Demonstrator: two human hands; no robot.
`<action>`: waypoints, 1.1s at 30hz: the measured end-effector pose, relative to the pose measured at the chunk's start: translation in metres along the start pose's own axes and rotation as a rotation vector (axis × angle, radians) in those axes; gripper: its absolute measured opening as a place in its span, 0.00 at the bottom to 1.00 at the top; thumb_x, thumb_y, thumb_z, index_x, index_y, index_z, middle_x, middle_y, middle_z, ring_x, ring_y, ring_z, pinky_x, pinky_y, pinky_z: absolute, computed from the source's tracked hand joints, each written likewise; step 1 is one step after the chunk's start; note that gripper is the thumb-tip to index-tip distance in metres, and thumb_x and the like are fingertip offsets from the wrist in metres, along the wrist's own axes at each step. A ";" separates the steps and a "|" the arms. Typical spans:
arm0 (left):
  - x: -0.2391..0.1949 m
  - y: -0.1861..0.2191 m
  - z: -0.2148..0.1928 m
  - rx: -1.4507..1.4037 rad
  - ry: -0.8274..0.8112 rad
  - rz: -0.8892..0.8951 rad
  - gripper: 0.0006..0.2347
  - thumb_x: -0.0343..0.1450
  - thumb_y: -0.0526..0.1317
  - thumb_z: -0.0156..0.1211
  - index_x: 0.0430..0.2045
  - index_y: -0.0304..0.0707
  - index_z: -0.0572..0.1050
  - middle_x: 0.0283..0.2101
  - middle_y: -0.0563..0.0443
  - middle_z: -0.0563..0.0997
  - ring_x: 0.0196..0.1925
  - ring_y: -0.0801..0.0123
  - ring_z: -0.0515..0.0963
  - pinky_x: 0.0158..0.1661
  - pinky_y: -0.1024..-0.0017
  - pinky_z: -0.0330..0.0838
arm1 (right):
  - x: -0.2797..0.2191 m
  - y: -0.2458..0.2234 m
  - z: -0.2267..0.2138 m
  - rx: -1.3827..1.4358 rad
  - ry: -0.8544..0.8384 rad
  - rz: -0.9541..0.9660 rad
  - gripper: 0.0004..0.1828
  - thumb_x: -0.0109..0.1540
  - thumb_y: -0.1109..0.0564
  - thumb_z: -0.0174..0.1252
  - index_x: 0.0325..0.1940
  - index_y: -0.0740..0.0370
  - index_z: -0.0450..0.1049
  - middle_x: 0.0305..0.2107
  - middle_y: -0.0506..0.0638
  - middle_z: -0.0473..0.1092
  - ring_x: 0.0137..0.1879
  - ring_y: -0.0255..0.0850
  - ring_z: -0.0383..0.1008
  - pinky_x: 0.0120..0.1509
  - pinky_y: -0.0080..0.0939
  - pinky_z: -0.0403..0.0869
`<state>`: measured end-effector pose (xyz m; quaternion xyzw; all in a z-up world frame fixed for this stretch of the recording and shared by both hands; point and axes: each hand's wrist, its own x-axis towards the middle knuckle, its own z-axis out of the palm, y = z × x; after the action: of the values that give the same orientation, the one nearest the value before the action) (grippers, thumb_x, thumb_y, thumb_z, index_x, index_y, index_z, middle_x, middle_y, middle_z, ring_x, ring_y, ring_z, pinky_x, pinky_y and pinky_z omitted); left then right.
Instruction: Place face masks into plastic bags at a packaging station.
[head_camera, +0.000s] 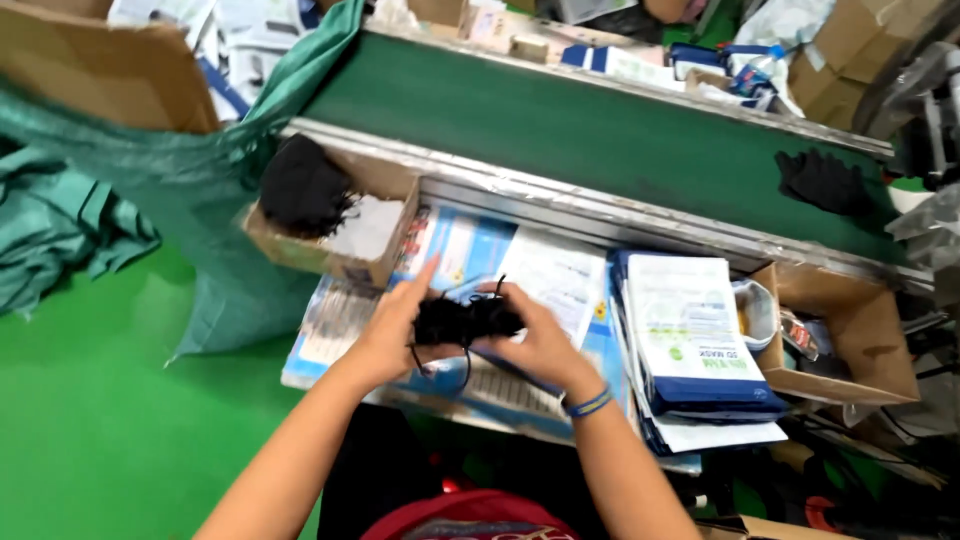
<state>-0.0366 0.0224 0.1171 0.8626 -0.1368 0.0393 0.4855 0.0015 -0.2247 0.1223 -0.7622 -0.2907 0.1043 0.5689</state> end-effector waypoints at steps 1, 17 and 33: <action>-0.005 -0.033 0.013 -0.005 0.009 -0.010 0.52 0.54 0.48 0.80 0.74 0.47 0.50 0.53 0.45 0.79 0.57 0.55 0.78 0.60 0.64 0.68 | -0.003 0.014 0.013 -0.001 -0.014 0.004 0.35 0.54 0.58 0.73 0.63 0.64 0.69 0.49 0.50 0.77 0.54 0.35 0.76 0.59 0.37 0.75; -0.037 -0.106 0.073 0.110 0.129 0.166 0.36 0.56 0.50 0.80 0.57 0.40 0.70 0.61 0.36 0.74 0.71 0.45 0.64 0.68 0.49 0.51 | -0.012 0.092 0.063 -0.510 0.090 -0.070 0.27 0.45 0.54 0.76 0.46 0.61 0.79 0.36 0.56 0.69 0.44 0.52 0.71 0.49 0.44 0.72; -0.061 -0.110 -0.006 -0.621 -0.590 -0.547 0.19 0.69 0.46 0.68 0.46 0.26 0.84 0.42 0.34 0.83 0.42 0.56 0.78 0.43 0.59 0.72 | -0.065 0.090 0.014 -0.387 0.091 0.087 0.12 0.58 0.59 0.65 0.45 0.64 0.81 0.39 0.55 0.75 0.45 0.47 0.77 0.48 0.45 0.77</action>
<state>-0.0644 0.0938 0.0175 0.6561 -0.0424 -0.3769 0.6524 -0.0286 -0.2670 0.0232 -0.8730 -0.2461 0.0367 0.4194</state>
